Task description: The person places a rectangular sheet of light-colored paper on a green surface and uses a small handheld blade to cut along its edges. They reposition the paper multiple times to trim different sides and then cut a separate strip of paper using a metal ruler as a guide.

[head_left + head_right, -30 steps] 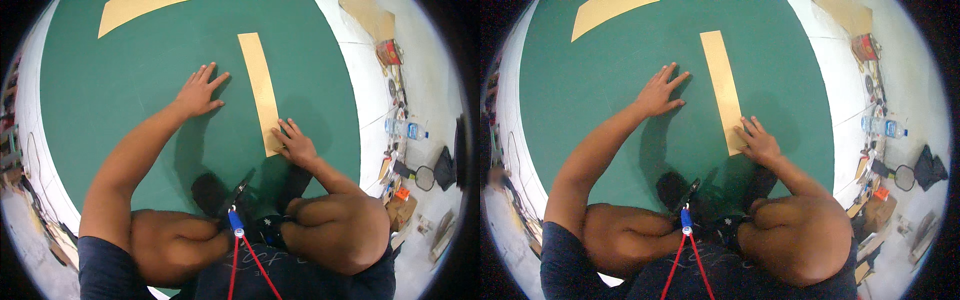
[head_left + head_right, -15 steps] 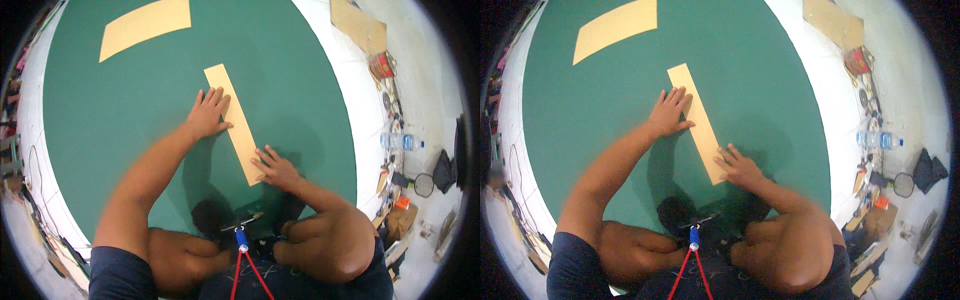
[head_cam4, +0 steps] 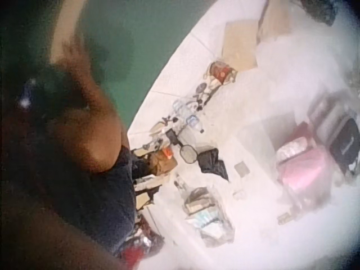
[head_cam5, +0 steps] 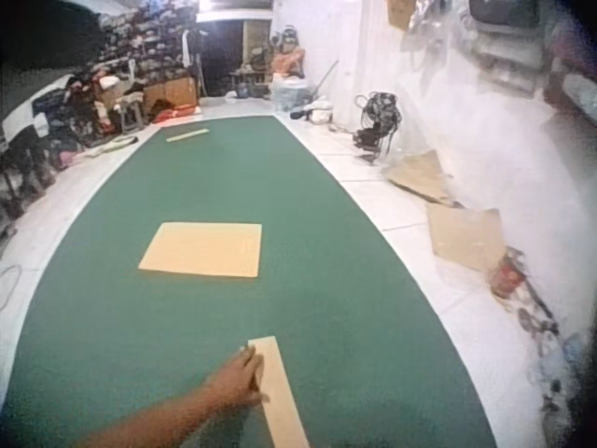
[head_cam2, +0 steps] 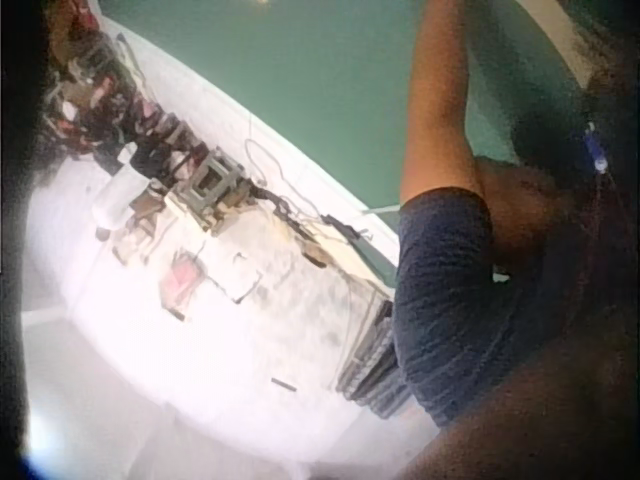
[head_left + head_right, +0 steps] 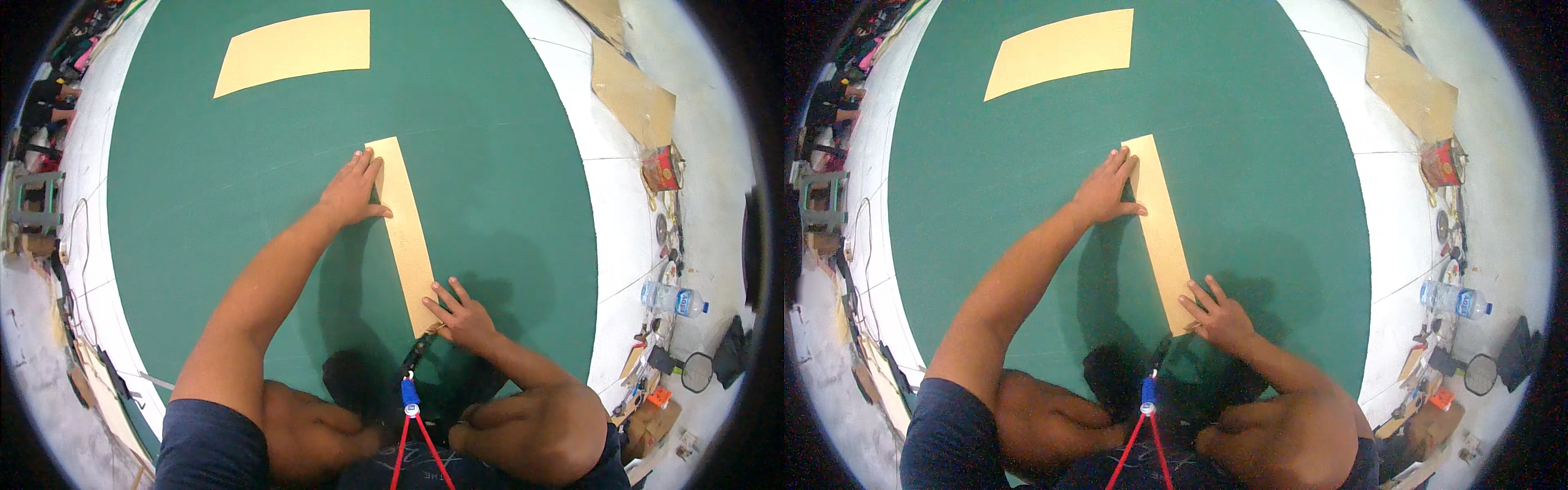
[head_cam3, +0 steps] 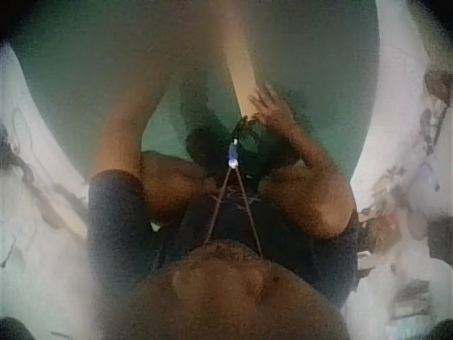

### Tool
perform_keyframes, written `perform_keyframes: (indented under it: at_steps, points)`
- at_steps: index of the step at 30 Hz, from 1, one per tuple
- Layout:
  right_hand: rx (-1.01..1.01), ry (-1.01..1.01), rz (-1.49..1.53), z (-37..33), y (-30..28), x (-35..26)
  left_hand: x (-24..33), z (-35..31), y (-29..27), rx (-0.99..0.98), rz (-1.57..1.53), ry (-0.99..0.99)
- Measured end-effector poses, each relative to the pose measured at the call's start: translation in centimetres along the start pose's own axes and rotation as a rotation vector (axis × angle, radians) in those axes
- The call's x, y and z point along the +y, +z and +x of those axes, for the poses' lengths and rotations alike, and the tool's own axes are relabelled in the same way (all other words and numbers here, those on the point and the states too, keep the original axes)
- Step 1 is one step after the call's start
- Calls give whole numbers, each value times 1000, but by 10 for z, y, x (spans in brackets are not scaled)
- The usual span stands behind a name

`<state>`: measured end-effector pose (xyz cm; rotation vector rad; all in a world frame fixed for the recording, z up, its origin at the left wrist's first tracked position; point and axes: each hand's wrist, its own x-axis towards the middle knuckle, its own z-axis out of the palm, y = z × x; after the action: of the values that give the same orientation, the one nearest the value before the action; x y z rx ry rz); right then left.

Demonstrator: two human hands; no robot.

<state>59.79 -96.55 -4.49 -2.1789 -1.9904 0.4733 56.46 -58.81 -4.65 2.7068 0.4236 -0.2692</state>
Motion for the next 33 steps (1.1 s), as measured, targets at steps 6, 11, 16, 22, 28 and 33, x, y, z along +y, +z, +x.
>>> perform_keyframes:
  at_steps: [6, 11, 16, 22, 28, 33]
  points:
    - [1, 7, -3, 0, 7, 0, -4, -2, 0, -27, 65, -16]
    - [11, 17, 2, -1, 8, 0, -3, -4, -4, -22, 84, -7]
    - [20, 11, -13, 0, 10, -2, -7, -6, 0, 20, 61, 11]
    - [21, 4, -37, -3, 12, 1, -6, -4, 4, 28, -7, 6]
    - [41, 3, 13, -5, 13, 2, -5, -4, 3, 36, -19, 9]
    - [27, 44, 78, -6, 17, 0, -7, -4, 4, 37, -52, 7]
